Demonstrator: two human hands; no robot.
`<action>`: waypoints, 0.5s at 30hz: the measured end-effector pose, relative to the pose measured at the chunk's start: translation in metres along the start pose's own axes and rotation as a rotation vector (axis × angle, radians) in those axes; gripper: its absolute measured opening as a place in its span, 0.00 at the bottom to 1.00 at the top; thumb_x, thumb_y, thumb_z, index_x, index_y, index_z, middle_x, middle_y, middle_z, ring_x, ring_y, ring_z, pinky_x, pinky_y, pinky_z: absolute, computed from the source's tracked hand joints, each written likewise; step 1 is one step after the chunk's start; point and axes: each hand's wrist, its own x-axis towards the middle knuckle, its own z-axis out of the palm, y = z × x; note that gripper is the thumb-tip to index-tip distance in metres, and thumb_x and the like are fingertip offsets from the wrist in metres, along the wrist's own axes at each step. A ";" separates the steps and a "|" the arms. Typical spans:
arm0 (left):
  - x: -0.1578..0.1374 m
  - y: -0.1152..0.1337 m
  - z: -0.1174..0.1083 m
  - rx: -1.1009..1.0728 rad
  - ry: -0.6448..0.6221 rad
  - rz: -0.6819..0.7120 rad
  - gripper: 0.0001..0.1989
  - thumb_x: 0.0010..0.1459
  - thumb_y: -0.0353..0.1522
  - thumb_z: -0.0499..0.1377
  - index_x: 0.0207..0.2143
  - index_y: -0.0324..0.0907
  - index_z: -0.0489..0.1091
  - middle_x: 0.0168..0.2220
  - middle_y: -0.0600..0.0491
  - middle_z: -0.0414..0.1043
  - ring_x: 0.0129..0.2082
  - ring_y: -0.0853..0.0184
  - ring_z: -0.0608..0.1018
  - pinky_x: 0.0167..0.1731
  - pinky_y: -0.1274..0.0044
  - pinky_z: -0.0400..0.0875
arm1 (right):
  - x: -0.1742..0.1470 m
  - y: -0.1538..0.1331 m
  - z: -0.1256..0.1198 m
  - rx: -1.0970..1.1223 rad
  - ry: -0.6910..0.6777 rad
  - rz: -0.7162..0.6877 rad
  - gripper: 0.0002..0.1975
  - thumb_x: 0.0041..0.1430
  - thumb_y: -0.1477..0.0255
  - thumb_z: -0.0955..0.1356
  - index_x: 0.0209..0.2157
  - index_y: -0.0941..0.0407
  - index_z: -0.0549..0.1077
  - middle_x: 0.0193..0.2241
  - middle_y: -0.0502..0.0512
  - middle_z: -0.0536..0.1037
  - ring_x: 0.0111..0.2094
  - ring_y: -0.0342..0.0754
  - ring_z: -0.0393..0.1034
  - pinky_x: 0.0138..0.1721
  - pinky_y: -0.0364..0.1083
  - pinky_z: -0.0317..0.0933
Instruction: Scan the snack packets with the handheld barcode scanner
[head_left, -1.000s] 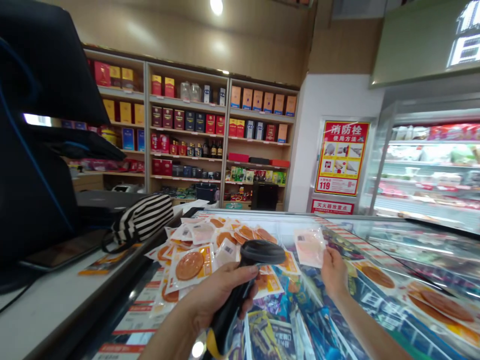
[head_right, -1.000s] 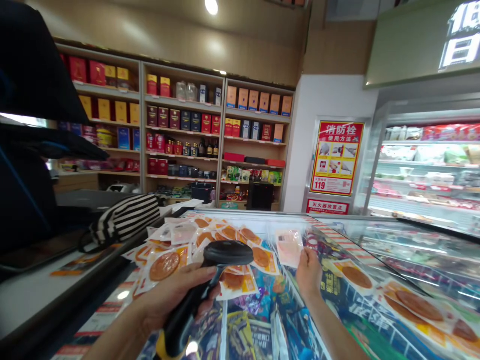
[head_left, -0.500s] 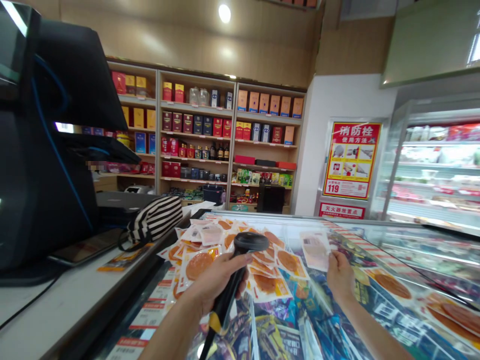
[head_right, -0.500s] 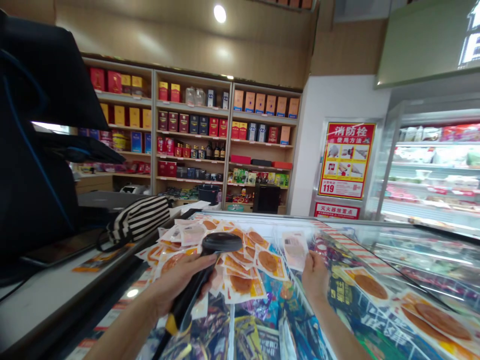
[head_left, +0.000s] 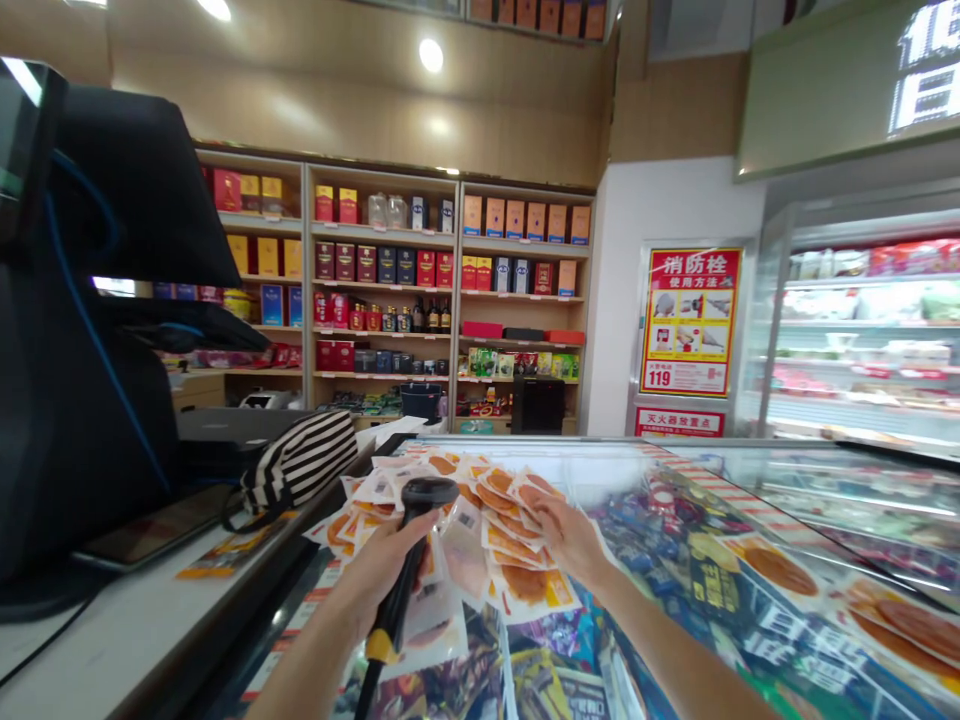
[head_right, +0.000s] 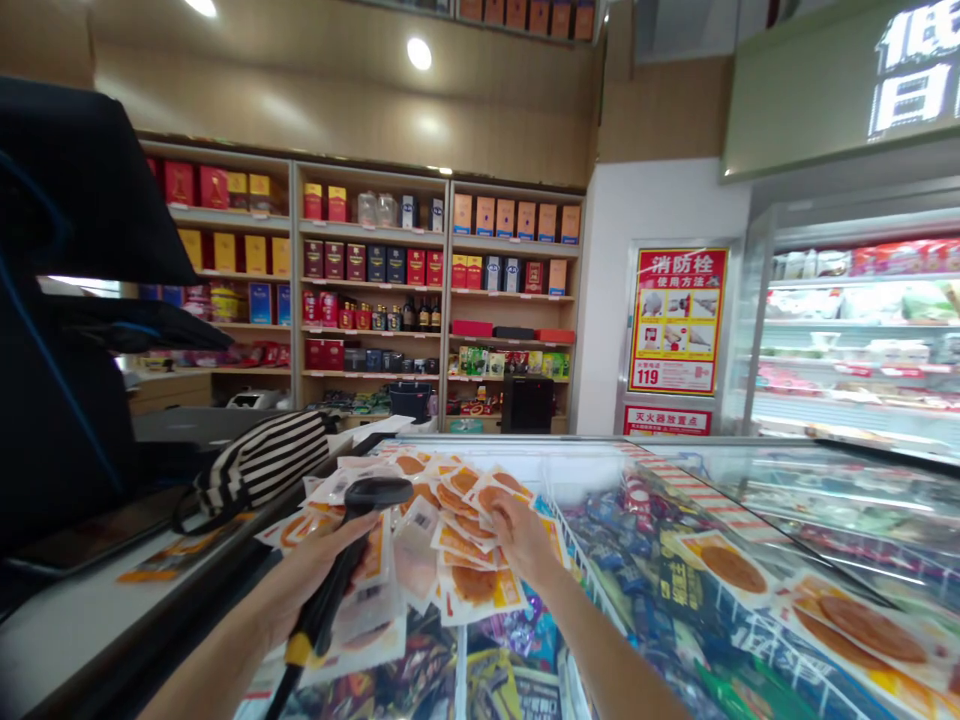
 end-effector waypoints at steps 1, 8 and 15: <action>-0.001 0.001 0.001 0.006 -0.002 -0.008 0.20 0.36 0.47 0.56 0.20 0.39 0.59 0.12 0.59 0.60 0.12 0.75 0.62 0.12 0.83 0.54 | 0.001 -0.001 0.000 -0.007 -0.008 -0.014 0.14 0.51 0.71 0.56 0.36 0.55 0.68 0.33 0.52 0.73 0.34 0.45 0.66 0.36 0.44 0.59; -0.009 0.003 0.008 0.072 -0.085 0.002 0.18 0.37 0.45 0.56 0.18 0.39 0.60 0.11 0.58 0.60 0.12 0.75 0.62 0.12 0.83 0.55 | -0.013 0.046 -0.051 -0.300 0.064 0.141 0.16 0.51 0.70 0.55 0.39 0.59 0.67 0.39 0.58 0.71 0.42 0.48 0.63 0.43 0.47 0.56; -0.018 -0.001 0.023 0.063 -0.141 -0.040 0.18 0.35 0.44 0.59 0.22 0.39 0.62 0.14 0.58 0.63 0.13 0.75 0.63 0.13 0.83 0.55 | -0.075 0.117 -0.170 -0.897 0.010 0.617 0.22 0.46 0.62 0.59 0.43 0.57 0.64 0.45 0.64 0.64 0.46 0.59 0.57 0.40 0.59 0.52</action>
